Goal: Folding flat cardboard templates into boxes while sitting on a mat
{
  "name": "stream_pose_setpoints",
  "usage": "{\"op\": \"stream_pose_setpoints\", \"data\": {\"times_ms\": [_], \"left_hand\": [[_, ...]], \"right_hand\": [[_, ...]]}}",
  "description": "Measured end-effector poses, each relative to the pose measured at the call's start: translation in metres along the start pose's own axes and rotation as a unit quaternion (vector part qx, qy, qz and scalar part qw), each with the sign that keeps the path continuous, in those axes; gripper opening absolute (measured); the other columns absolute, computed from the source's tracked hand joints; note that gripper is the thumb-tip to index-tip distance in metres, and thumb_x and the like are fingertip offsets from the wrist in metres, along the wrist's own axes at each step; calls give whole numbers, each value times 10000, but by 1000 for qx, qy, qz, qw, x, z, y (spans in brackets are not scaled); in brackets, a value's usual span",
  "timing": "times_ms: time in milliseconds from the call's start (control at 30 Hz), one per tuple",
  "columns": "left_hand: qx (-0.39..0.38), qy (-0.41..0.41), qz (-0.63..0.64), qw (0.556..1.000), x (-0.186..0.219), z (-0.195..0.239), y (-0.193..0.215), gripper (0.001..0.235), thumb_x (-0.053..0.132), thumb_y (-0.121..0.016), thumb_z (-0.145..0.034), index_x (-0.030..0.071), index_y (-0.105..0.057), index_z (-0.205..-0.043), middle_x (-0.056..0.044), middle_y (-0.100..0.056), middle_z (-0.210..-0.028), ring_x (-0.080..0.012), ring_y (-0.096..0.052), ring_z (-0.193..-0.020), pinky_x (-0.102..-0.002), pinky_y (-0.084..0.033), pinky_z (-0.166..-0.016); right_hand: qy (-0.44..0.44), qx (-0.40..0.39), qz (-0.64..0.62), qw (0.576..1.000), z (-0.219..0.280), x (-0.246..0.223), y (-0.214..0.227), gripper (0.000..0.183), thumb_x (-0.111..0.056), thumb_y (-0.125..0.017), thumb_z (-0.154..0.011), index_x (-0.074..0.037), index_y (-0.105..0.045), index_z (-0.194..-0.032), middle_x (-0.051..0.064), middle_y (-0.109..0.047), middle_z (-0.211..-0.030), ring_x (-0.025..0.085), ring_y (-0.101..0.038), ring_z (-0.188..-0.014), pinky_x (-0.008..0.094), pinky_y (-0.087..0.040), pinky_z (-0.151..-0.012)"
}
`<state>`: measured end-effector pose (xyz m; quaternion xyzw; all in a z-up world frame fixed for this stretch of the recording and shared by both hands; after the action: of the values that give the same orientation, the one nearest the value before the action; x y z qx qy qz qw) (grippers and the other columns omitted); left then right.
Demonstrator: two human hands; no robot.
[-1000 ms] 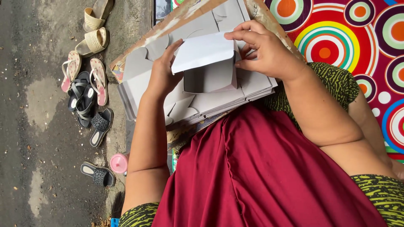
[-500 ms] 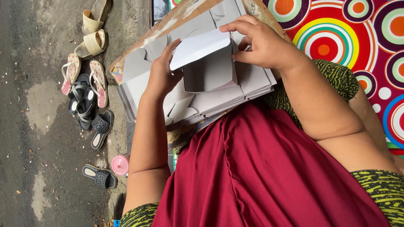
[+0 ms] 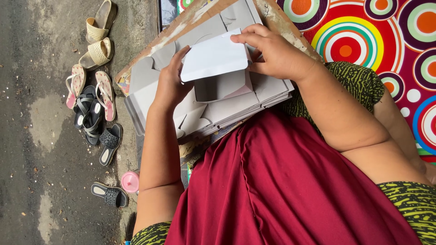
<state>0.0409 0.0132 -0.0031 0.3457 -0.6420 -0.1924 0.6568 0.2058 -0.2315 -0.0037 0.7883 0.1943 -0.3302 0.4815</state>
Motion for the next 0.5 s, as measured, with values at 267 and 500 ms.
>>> {"op": "stream_pose_setpoints", "data": {"times_ms": [267,500], "left_hand": [[-42,28,17,999,-1,10,15,866,-44,-759,-780,200,-450,-1552,10,-524,-740,-161,-458,-669,-270,-429,-720],[-31,-56,44,997,-34,-16,0,830,236,-873,-676,202,-534,-1433,-48,-747,-890,-221,-695,-789,-339,-504,-738]], "right_hand": [[-91,-89,-56,990,2,-18,10,687,34,-718,-860,-74,-518,-1508,142,-411,-1487,278,-515,-1326,343,-526,-983],[-88,-90,-17,992,-7,-30,14,715,-26,-754,-850,12,-497,-1516,218,-422,-1539,322,-502,-1338,395,-398,-1112]]}}
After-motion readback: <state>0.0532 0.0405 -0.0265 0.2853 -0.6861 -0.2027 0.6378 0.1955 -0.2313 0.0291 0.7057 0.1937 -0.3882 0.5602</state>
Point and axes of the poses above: each hand's wrist, its own z-axis away from the middle knuckle, its own y-axis out of the back of the hand, x = y × z, the point moved 4 cm from there along -z, towards the middle knuckle
